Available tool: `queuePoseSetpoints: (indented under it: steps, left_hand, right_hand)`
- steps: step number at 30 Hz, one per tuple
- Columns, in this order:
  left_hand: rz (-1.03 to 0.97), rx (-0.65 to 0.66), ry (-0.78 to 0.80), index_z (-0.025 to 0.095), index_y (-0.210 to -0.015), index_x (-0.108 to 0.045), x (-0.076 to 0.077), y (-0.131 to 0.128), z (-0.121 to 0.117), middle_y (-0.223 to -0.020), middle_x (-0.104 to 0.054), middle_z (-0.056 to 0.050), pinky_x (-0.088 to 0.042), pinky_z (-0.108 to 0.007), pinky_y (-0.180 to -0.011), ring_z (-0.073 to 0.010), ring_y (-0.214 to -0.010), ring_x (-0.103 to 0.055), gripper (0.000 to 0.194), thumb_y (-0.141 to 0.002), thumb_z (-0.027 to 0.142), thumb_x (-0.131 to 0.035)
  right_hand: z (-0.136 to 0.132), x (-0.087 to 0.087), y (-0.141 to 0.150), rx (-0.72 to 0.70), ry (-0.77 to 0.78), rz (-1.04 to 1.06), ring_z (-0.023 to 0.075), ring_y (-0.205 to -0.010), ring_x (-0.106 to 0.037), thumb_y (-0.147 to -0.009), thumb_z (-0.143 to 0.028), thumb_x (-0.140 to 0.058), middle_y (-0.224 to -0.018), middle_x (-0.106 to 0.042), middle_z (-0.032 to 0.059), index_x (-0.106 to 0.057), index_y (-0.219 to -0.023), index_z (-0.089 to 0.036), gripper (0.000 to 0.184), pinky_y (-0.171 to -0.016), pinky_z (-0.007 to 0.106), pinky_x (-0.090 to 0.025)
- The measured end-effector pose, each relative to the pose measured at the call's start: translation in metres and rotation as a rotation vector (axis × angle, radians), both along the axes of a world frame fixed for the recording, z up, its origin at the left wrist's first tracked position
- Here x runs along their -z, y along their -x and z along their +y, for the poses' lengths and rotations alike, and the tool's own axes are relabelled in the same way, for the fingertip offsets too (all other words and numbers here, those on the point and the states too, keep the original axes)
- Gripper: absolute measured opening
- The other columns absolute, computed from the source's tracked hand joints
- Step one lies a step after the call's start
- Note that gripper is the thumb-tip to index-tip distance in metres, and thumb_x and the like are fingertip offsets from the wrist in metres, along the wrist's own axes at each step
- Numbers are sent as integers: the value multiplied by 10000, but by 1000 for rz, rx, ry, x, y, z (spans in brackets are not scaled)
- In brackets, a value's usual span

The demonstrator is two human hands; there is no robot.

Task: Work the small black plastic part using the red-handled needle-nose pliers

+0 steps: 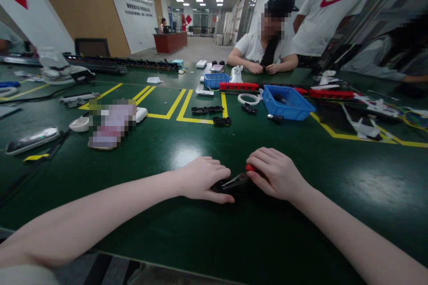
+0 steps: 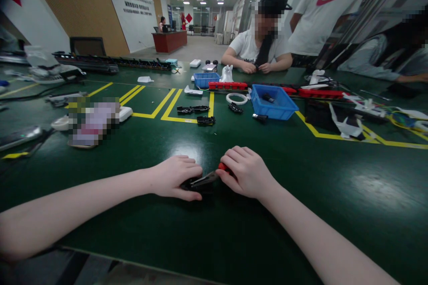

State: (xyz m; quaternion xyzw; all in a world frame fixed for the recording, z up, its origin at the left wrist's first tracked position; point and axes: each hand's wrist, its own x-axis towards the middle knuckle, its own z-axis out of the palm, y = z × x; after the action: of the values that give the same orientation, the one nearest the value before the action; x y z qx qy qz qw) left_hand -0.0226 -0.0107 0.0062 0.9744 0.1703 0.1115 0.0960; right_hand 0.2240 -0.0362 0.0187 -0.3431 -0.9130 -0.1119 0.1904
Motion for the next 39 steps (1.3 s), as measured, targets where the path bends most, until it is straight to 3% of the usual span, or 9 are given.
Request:
queuePoseSetpoints:
  steps: [39]
  left_hand:
    - [36, -17, -22, 183, -841, -519, -2, -1, -2, -751, -590, -14, -370, -290, -628, -178, -678, -565, 446, -887, 626, -504]
  right_hand:
    - [-2, 2, 7, 10, 70, 2, 170, -714, -532, -966, -347, -381, -761, -625, 65, -597, -783, -167, 335, -653, 313, -363]
